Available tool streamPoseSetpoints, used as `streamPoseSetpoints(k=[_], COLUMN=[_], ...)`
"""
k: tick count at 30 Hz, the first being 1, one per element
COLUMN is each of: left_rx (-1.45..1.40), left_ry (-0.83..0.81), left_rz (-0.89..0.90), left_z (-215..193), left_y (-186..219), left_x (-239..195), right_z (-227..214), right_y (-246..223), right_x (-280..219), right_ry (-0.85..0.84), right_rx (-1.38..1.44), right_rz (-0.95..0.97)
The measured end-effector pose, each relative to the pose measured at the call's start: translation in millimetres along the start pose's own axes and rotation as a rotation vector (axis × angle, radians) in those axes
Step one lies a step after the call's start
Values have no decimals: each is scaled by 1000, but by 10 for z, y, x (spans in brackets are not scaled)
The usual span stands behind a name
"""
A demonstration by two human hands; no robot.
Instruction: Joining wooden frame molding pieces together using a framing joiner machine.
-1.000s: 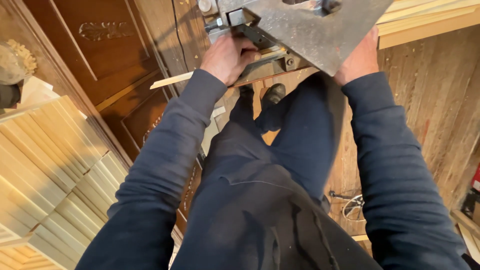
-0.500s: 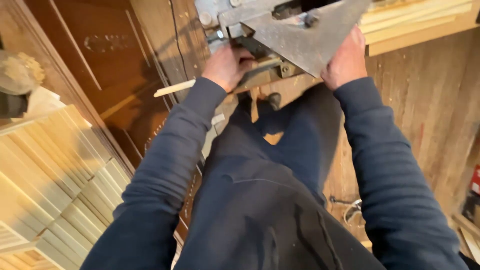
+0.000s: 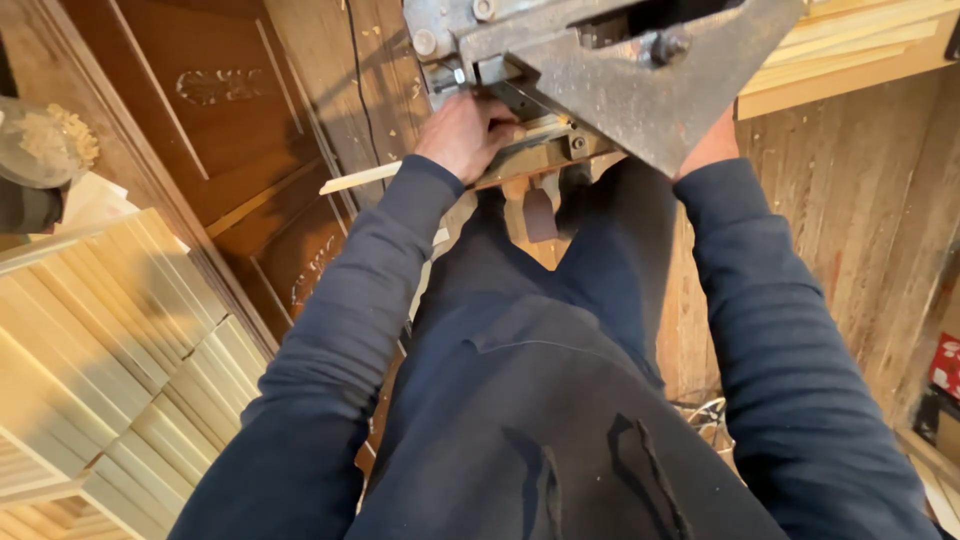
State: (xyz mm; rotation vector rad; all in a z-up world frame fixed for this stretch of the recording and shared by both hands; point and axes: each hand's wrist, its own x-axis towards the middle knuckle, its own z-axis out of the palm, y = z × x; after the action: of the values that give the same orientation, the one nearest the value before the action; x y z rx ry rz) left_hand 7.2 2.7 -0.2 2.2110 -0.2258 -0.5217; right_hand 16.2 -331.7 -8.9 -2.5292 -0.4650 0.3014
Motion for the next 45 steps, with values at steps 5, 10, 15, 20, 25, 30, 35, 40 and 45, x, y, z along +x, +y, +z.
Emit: streamPoseSetpoints(k=[5, 10, 15, 20, 25, 30, 35, 40, 45], left_rx=[-6, -8, 8, -55, -10, -18, -59, -35, -36], left_ry=[-3, -38, -12, -54, -27, -17, -54, -58, -29], left_rz=[-61, -101, -87, -132, -108, -104, -150, -150, -137], left_z=[19, -1, -22, 32, 88, 34, -44, -6, -2], left_y=[7, 6, -53, 23, 7, 43, 97, 87, 103], left_x=[-54, 27, 62, 6, -19, -20, 3, 6, -6], right_z=[31, -208, -340, -536, -698, -869, -764, -816, -1009], right_y=[7, -70, 197, 393, 554, 558, 652, 542, 240], right_x=[-79, 77, 343, 402, 471, 473, 426, 323, 25], right_ry=[-78, 31, -89, -256, -378, -415, -187, -143, 14], right_rx=[137, 201, -268, -125, -110, -43, -80, -85, -49], right_rz=[169, 88, -213, -264, -174, 98, -121, -81, -166])
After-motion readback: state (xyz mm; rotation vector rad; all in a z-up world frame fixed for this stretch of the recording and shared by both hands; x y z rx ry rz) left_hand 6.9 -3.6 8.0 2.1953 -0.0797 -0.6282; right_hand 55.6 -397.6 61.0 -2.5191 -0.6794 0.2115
